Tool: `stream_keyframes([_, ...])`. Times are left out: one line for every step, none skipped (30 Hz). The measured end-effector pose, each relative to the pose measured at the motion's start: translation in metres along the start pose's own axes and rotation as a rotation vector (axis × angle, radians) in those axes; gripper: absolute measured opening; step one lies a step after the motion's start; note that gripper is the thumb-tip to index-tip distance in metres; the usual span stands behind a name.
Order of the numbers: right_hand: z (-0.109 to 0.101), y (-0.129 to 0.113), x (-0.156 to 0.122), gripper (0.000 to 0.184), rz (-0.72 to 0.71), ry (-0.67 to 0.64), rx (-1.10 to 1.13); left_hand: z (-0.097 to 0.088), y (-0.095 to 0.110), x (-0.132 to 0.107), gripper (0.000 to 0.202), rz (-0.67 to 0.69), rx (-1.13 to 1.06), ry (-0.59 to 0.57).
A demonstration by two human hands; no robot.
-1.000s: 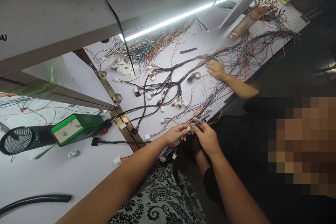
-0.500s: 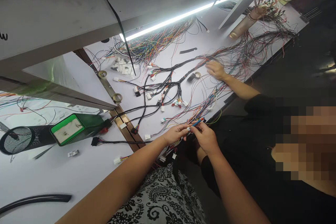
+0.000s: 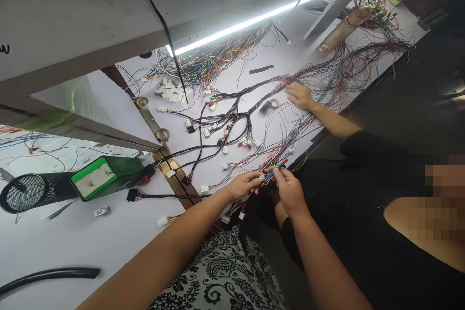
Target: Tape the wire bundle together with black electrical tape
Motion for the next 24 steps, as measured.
stream_keyframes([0.0, 0.0, 0.001, 0.032, 0.003, 0.017, 0.047, 0.0, 0.0, 0.0, 0.051, -0.002, -0.002, 0.003])
stream_keyframes([0.0, 0.0, 0.001, 0.029, 0.013, 0.031, 0.114, 0.0, 0.0, 0.0, 0.051, -0.003, -0.004, 0.005])
stream_keyframes([0.001, 0.0, 0.002, 0.026, 0.027, 0.042, 0.19, 0.0, 0.0, 0.0, 0.051, -0.003, -0.005, 0.004])
stream_keyframes([0.001, 0.0, 0.002, 0.024, 0.04, 0.051, 0.26, 0.0, 0.0, 0.0, 0.051, -0.002, -0.006, 0.003])
stream_keyframes([0.002, -0.001, 0.002, 0.023, 0.051, 0.055, 0.317, 0.0, 0.0, 0.0, 0.051, -0.003, -0.005, 0.003])
stream_keyframes([0.003, -0.001, 0.002, 0.023, 0.06, 0.055, 0.358, 0.0, 0.0, 0.0, 0.051, -0.003, -0.005, 0.004])
stream_keyframes([0.005, -0.002, 0.001, 0.023, 0.065, 0.05, 0.384, 0.0, -0.001, 0.0, 0.051, -0.004, -0.004, 0.004])
stream_keyframes([0.006, -0.002, 0.001, 0.024, 0.068, 0.039, 0.401, 0.0, -0.001, 0.0, 0.052, -0.004, -0.002, 0.006])
stream_keyframes([0.007, -0.002, 0.001, 0.026, 0.068, 0.026, 0.414, 0.0, -0.002, 0.0, 0.052, -0.004, -0.001, 0.006])
stream_keyframes([0.008, -0.002, 0.001, 0.026, 0.065, 0.016, 0.422, 0.0, -0.002, 0.0, 0.053, -0.005, 0.001, 0.006])
stream_keyframes([0.008, -0.001, 0.0, 0.027, 0.057, 0.006, 0.426, -0.001, -0.002, 0.001, 0.053, -0.005, 0.003, 0.007])
stream_keyframes([0.009, 0.001, 0.0, 0.028, 0.046, -0.002, 0.425, -0.001, -0.002, 0.001, 0.054, -0.005, 0.005, 0.008])
stream_keyframes([0.009, 0.002, 0.0, 0.028, 0.034, -0.008, 0.419, -0.001, -0.001, 0.001, 0.053, -0.003, 0.005, 0.003])
stream_keyframes([0.01, 0.004, 0.0, 0.029, 0.024, -0.013, 0.413, 0.0, 0.0, 0.001, 0.052, 0.003, 0.003, -0.009])
stream_keyframes([0.01, 0.005, 0.0, 0.029, 0.014, -0.019, 0.41, 0.0, 0.002, 0.001, 0.051, 0.014, -0.001, -0.026])
stream_keyframes([0.011, 0.007, -0.001, 0.029, 0.01, -0.028, 0.412, 0.001, 0.005, 0.001, 0.049, 0.027, -0.006, -0.044])
stream_keyframes([0.012, 0.008, -0.001, 0.029, 0.011, -0.037, 0.419, 0.002, 0.007, 0.001, 0.047, 0.04, -0.009, -0.059])
stream_keyframes([0.013, 0.008, -0.001, 0.029, 0.017, -0.046, 0.432, 0.003, 0.009, 0.0, 0.045, 0.051, -0.009, -0.067])
stream_keyframes([0.014, 0.008, -0.002, 0.029, 0.026, -0.052, 0.448, 0.003, 0.011, 0.0, 0.045, 0.057, -0.006, -0.069])
stream_keyframes([0.015, 0.008, -0.002, 0.029, 0.036, -0.058, 0.464, 0.003, 0.011, 0.0, 0.044, 0.058, -0.001, -0.065])
stream_keyframes([0.015, 0.008, -0.002, 0.029, 0.047, -0.063, 0.475, 0.003, 0.011, 0.0, 0.044, 0.056, 0.003, -0.064])
stream_keyframes([0.016, 0.007, -0.002, 0.03, 0.056, -0.065, 0.483, 0.003, 0.011, 0.0, 0.044, 0.054, 0.008, -0.066])
stream_keyframes([0.016, 0.007, -0.002, 0.031, 0.062, -0.067, 0.486, 0.003, 0.011, 0.0, 0.044, 0.051, 0.011, -0.066])
stream_keyframes([0.016, 0.007, -0.002, 0.031, 0.068, -0.07, 0.484, 0.003, 0.01, 0.0, 0.045, 0.047, 0.015, -0.067])
Point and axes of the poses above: each hand's wrist, its own x-axis towards the middle knuckle, its own z-axis out of the palm, y = z × x, the point moved 5 cm from there along x, towards the middle knuckle, and after that the axes turned 5 degrees about x, right-handed, at the moved point
